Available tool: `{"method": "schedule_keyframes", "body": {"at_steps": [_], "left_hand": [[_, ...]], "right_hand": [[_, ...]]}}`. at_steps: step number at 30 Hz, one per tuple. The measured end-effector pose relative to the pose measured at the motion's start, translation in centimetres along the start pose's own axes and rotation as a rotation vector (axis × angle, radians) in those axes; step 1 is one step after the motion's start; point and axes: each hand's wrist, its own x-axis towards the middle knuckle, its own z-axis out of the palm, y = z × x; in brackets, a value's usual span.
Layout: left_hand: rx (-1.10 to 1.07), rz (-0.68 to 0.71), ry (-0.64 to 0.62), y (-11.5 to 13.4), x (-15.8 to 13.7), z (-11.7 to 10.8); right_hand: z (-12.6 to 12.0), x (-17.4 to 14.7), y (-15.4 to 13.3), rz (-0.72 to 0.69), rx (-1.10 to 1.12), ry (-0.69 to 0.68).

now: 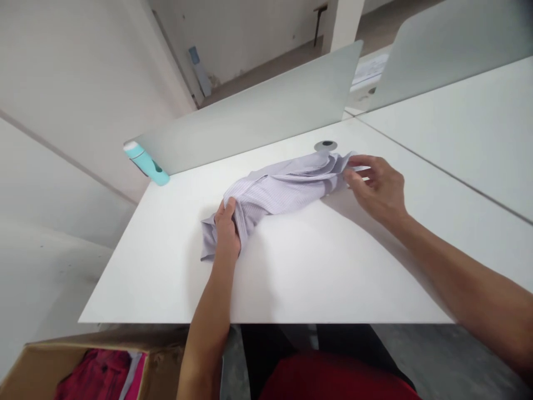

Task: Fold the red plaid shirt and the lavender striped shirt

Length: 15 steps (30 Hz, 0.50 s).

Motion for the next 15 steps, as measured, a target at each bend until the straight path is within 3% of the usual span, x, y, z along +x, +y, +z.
{"method": "schedule_keyframes", "body": {"at_steps": [4,9,12,15], "left_hand": [[-0.019,0.018,-0.016,0.2,-0.4,0.4],[0.122,0.095,-0.137,-0.5,-1.4,1.2],[0.345,0.161,-0.347,-1.4,-2.9,2.1],[0.524,0.266,-0.627,-2.4,-4.8,3.1]], "right_hand": [[0.4,-1.0,-0.8,-0.101,-0.01,-0.045],[2.0,-4.3,-2.6,-0.081,0.094,-0.47],[3.2,-6.4,-3.6,-0.011,0.247,-0.71],[4.0,-7.5,-4.1,0.09,0.421,-0.816]]}}
